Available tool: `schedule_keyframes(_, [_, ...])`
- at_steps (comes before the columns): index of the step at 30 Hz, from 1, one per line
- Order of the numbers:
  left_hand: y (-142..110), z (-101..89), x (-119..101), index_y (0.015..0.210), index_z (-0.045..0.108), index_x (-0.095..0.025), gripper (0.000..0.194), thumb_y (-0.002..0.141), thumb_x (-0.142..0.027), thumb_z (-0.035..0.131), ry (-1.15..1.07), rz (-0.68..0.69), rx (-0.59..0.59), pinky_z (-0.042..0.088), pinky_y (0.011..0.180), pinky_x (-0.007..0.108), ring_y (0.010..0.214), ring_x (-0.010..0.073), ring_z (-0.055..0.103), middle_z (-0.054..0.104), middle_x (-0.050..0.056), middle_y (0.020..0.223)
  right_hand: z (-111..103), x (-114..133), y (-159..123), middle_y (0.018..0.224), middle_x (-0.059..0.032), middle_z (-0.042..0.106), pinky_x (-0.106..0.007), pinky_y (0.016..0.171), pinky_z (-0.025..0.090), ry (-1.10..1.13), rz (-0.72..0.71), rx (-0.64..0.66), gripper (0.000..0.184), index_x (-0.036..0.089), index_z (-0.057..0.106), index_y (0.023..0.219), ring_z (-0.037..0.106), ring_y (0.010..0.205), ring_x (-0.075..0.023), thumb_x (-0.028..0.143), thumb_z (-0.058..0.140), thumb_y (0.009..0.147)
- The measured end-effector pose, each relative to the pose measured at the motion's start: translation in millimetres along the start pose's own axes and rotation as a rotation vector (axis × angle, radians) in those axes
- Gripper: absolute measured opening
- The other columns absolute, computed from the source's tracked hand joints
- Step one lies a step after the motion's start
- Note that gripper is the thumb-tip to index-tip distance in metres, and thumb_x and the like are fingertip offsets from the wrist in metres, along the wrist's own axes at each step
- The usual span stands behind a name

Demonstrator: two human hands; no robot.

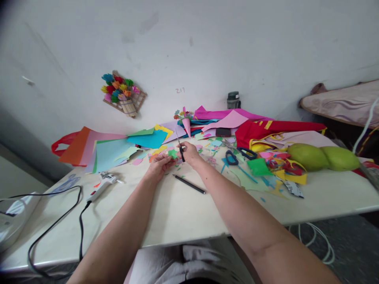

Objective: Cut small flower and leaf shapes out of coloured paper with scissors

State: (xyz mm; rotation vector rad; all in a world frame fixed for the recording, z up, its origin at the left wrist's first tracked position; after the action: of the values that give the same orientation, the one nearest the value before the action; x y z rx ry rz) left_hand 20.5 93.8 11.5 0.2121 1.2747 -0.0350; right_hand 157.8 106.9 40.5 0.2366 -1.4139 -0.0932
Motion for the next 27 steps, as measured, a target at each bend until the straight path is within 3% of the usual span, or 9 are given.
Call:
schedule_keyframes(6, [-1.0, -6.4, -7.5, 0.065, 0.061, -0.014, 0.028, 0.057, -0.028, 0.084, -0.019, 0.043, -0.048, 0.055, 0.076, 0.036, 0.073, 0.0194, 0.067, 0.067, 0.004, 0.071, 3.5, -2.0, -2.8, 0.048, 0.0083, 0.053, -0.02, 0.043, 0.039, -0.017, 0.037, 0.038, 0.03, 0.018, 0.056, 0.08, 0.049, 0.046, -0.0092, 0.014, 0.067, 0.053])
schedule_keyframes(13, [-1.5, -5.5, -8.3, 0.061, 0.056, -0.016, 0.028, 0.056, -0.026, 0.082, -0.012, 0.039, -0.041, 0.055, 0.074, 0.038, 0.064, 0.0168, 0.063, 0.062, 0.002, 0.066, -14.9, 4.8, 2.0, 0.052, 0.0061, 0.057, -0.021, 0.046, 0.039, 0.015, 0.015, -0.046, 0.04, 0.018, 0.055, 0.082, 0.053, 0.046, -0.0102, 0.021, 0.077, 0.049])
schedule_keyframes(21, [-4.1, -0.5, -0.3, 0.064, 0.059, -0.016, 0.03, 0.053, -0.031, 0.083, 0.04, -0.043, -0.018, 0.053, 0.063, 0.032, 0.057, 0.0159, 0.063, 0.059, -0.001, 0.061, 6.9, 10.1, -6.9, 0.055, 0.0064, 0.058, -0.02, 0.048, 0.039, 0.001, 0.018, 0.148, 0.03, 0.017, 0.057, 0.082, 0.051, 0.048, -0.0084, 0.014, 0.067, 0.054])
schedule_keyframes(27, [-4.3, 1.7, 0.5, 0.065, 0.061, -0.015, 0.029, 0.054, -0.03, 0.083, 0.07, -0.06, -0.012, 0.052, 0.059, 0.028, 0.054, 0.0135, 0.061, 0.062, 0.0, 0.06, 4.2, 8.1, -5.8, 0.048, 0.0083, 0.053, -0.019, 0.043, 0.036, -0.027, 0.021, 0.087, 0.029, 0.017, 0.056, 0.081, 0.048, 0.044, -0.0087, 0.012, 0.065, 0.054])
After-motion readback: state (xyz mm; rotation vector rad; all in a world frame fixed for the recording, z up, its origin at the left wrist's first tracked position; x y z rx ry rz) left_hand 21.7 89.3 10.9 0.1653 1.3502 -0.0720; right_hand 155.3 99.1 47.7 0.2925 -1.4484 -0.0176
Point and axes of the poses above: each hand's wrist, its own y-axis towards the middle knuckle, its own z-axis out of the palm, x = y × z, the point moved 10 cm from there along y, towards the middle knuckle
